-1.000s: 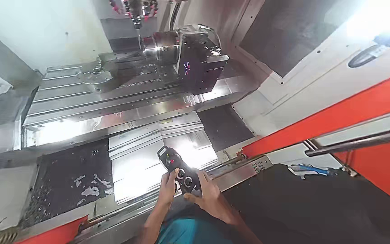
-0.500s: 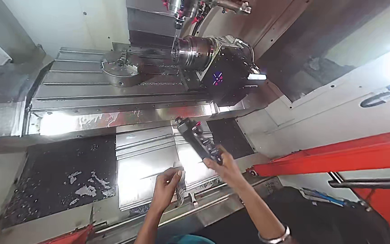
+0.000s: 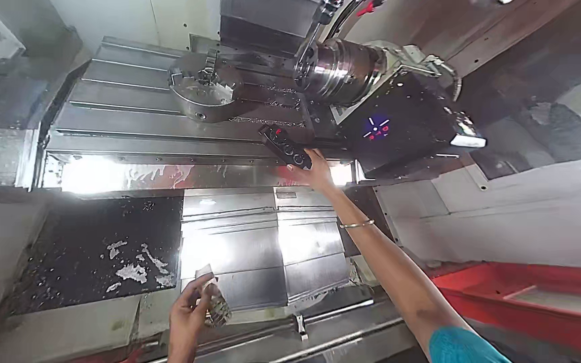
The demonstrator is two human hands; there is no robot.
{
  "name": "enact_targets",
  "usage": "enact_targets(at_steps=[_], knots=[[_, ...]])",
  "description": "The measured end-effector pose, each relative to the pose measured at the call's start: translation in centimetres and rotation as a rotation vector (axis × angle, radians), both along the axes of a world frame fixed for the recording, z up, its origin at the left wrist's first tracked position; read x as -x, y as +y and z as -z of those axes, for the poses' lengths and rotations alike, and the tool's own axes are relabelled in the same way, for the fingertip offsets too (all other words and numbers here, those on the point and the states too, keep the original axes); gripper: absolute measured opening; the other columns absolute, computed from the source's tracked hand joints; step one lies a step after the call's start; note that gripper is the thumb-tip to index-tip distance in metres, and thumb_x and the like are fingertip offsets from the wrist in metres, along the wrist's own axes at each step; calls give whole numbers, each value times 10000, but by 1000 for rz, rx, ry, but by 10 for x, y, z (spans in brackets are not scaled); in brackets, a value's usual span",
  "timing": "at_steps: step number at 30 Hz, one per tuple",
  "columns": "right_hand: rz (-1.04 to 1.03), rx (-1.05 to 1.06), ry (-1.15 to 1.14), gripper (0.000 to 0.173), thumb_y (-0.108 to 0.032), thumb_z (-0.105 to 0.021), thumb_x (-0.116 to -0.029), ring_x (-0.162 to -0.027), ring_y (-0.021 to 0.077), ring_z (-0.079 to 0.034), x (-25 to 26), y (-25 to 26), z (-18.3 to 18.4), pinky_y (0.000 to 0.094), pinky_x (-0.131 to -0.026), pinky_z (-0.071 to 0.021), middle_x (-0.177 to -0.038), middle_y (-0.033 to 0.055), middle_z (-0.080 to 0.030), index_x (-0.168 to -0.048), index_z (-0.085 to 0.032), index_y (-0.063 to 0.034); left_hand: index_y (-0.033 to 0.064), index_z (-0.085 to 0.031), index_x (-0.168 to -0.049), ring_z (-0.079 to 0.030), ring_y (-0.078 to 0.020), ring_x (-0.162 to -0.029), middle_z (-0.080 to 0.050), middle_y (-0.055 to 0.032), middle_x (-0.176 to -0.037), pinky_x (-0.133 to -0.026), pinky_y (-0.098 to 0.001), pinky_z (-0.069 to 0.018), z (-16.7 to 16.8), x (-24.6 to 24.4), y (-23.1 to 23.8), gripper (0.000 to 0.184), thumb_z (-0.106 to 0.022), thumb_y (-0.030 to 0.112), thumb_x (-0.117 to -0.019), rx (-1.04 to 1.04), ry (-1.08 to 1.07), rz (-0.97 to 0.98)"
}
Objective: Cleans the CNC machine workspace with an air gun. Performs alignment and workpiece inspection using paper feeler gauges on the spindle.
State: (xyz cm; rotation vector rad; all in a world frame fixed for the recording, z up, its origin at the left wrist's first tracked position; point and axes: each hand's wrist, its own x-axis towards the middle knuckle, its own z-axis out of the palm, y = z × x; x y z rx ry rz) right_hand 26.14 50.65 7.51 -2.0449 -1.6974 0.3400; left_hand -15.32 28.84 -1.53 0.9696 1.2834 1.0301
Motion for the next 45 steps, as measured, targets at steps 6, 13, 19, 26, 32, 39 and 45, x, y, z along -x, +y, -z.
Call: enact_targets(at_steps=[6,13,19,26,32,39,45], knots=[[-75,23,-27,793,-533,-821,-809,-1253,360,-566,0,61,43,566,-1062,-454,-1349,199,-595,-1389,-591,-46,8,-724,-1146,-716,-93,-752,-769,-23,-908,-724,-255,-613,23,2,21,248,-671,10,-903,9,-24,-110],[-187,90,-88,873,-595,-803,-792,-1262,343,-564,-5,88,55,525,-1092,-448,-1354,181,-596,-1424,-563,-43,-7,-716,-1162,-706,-95,-703,-769,-41,-861,-675,-238,-599,31,-16,34,260,-652,-10,-910,34,-34,-37],[-184,121,-80,1011,-560,-854,-751,-1314,399,-512,-2,79,38,557,-1107,-431,-1437,245,-507,-1517,-451,-38,-4,-672,-1238,-728,-149,-802,-763,-72,-975,-746,-292,-623,14,-23,41,333,-662,-13,-906,-12,-53,-28],[-251,160,294,551,-417,-689,-961,-1013,212,-695,82,-56,13,404,-876,-590,-1178,125,-698,-1365,-599,-54,45,-304,-1575,-743,-177,-886,-702,-129,-1184,-769,-331,-647,-27,-48,72,843,-733,7,-850,33,-62,-90],[-392,456,765,598,-321,-722,-963,-916,133,-715,130,-144,28,319,-825,-609,-1094,82,-720,-1445,-511,-37,4,-541,-1417,-745,-168,-812,-763,-83,-1021,-764,-336,-644,-42,-84,94,559,-742,61,-899,-20,-137,149],[-287,365,797,331,-183,-687,-982,-781,78,-692,122,-162,25,270,-762,-588,-912,48,-737,-1260,-642,-9,58,-723,-911,-635,-41,-675,-693,30,-762,-661,-214,-545,-43,-110,89,93,-690,136,-950,-96,-113,64],[-320,423,920,236,-180,-670,-993,-797,66,-681,131,-170,16,258,-763,-582,-932,48,-721,-1141,-660,4,70,-687,-966,-637,-28,-651,-700,37,-780,-589,-189,-529,-39,-110,83,144,-563,130,-1009,-42,-280,-19]])
